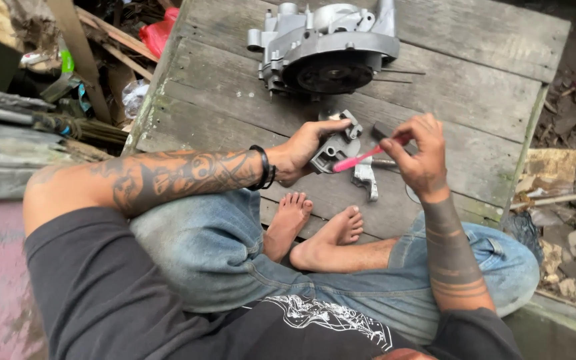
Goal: Cleaning a metal motorcycle engine component using a toothbrush.
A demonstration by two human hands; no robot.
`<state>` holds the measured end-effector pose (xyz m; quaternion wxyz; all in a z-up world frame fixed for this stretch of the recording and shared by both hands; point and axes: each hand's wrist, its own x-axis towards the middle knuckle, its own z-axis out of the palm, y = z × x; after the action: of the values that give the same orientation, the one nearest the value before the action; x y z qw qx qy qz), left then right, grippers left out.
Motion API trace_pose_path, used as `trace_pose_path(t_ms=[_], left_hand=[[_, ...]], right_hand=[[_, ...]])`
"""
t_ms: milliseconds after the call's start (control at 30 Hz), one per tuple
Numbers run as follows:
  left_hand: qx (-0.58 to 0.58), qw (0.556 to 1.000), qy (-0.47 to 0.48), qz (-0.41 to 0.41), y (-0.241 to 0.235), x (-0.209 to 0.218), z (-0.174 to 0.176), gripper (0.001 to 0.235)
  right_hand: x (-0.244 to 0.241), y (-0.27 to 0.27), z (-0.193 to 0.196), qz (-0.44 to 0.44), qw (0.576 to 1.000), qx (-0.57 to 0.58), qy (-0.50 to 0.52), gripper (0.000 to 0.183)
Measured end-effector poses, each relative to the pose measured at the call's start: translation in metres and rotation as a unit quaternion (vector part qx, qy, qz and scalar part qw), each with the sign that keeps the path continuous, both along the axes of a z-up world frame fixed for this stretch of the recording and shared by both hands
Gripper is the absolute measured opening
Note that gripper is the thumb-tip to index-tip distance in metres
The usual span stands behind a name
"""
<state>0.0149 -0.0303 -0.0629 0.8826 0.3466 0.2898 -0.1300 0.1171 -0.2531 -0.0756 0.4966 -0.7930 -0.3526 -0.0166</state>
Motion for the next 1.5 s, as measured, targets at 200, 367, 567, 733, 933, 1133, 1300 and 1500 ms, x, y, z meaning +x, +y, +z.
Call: trace_pose_path(t_ms=[200,367,567,733,933,1133,1300,1500], left_hand=[[0.04,0.992,0.009,-0.122,0.019,-0.005,-0.013,0.033],[0.07,0.99,0.012,-0.123,0.033,-0.007,0.012,0.03],[0.08,0.988,0.012,-0.129,0.037,-0.014,0.02,0.03],[0.104,0.987,0.066,-0.104,0.023,-0.009,0.049,0.038],[0.126,0.981,0.119,-0.09,0.023,-0.01,0.051,0.03],[0.105,0.988,0.085,-0.08,0.03,-0.01,0.032,0.039],[0.108,0.985,0.124,-0.045,0.027,-0.009,0.046,0.03],[0.125,0.986,0.091,-0.059,0.03,-0.011,0.033,0.035]], right_hand=[[0.028,-0.019,-0.033,-0.084,0.996,0.001,-0.03,0.03],[-0.019,0.019,0.032,0.022,0.997,0.067,-0.03,0.033],[0.027,-0.009,-0.012,-0.059,0.996,0.04,-0.056,0.033],[-0.012,0.013,0.031,0.007,0.997,0.02,-0.075,0.031],[0.01,0.0,0.008,-0.075,0.996,0.015,-0.05,0.035],[-0.006,0.016,0.026,0.034,0.991,0.074,-0.107,0.035],[0.008,0.003,0.007,-0.093,0.995,0.004,-0.033,0.031],[-0.01,0.019,0.018,0.014,0.994,0.026,-0.107,0.038]])
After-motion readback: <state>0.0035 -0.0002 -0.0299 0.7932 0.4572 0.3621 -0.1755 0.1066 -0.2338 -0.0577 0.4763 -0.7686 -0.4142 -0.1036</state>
